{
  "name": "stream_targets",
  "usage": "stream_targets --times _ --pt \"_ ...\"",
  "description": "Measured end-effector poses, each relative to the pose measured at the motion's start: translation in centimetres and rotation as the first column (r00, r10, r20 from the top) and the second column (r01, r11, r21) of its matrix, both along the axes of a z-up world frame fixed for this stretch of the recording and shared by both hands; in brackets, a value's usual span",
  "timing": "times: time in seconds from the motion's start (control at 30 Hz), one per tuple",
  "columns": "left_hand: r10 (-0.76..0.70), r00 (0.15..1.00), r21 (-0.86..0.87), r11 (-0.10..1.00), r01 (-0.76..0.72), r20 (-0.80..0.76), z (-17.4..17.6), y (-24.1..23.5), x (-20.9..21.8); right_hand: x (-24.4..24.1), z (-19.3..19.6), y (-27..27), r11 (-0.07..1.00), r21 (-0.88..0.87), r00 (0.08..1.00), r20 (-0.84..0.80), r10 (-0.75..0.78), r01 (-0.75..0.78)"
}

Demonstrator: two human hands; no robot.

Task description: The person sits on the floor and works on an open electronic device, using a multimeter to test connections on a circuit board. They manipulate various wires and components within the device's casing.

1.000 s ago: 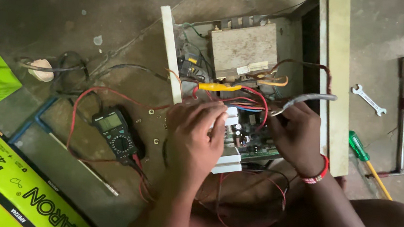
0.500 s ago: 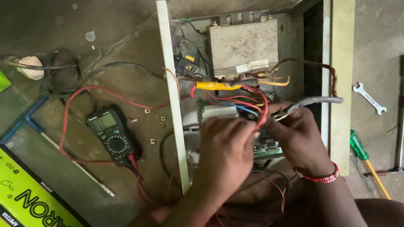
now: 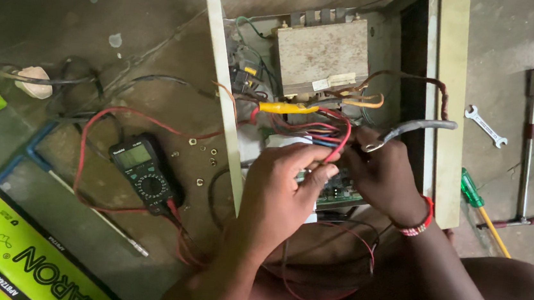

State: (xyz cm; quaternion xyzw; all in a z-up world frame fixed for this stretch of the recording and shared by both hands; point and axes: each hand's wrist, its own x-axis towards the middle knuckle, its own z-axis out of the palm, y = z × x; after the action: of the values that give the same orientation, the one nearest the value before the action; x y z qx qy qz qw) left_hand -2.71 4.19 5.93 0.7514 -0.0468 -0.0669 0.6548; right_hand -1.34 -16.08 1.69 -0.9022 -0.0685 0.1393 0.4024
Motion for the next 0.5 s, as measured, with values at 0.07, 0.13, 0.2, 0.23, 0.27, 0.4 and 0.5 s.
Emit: stream_targets --times 0.07,0.13,0.2,0.23,0.27,0.4,0.5 --pt "-0.053 0.993 0.032 0.998 0.057 -0.107 -0.1 0.1 0.0 -0.2 -0.5 0.1 0.999 -0.025 0.999 0.049 -0.025 0.026" --pt "-0.086 0.989 0.063 0.994 0.094 -0.122 -0.4 0.4 0.1 -0.6 -1.0 0.3 0.998 -0.053 0.995 0.092 -0.033 0.038" --pt "-0.102 0.994 0.1 0.989 0.106 -0.044 -0.6 0.8 0.1 -1.0 -1.6 0.6 0.994 -0.112 0.974 0.225 0.011 0.014" --pt "-0.093 0.995 0.078 0.992 0.096 -0.038 -0.7 0.9 0.1 -1.2 -1.8 0.7 0.99 -0.142 0.957 0.289 0.037 0.005" --pt "-0.085 0.996 0.055 0.995 0.087 -0.033 -0.8 0.9 0.1 -1.4 -2.0 0.8 0.99 -0.142 0.965 0.261 0.021 0.016" --pt "-0.039 0.998 0.061 0.997 0.036 0.039 -1.4 1.2 0.1 -1.9 -2.5 0.7 0.989 -0.138 0.97 0.243 -0.016 0.051" --pt "0.033 0.987 0.09 0.996 -0.019 -0.157 -1.8 1.4 0.1 -1.9 -2.5 0.8 0.986 -0.159 0.959 0.284 0.001 0.046"
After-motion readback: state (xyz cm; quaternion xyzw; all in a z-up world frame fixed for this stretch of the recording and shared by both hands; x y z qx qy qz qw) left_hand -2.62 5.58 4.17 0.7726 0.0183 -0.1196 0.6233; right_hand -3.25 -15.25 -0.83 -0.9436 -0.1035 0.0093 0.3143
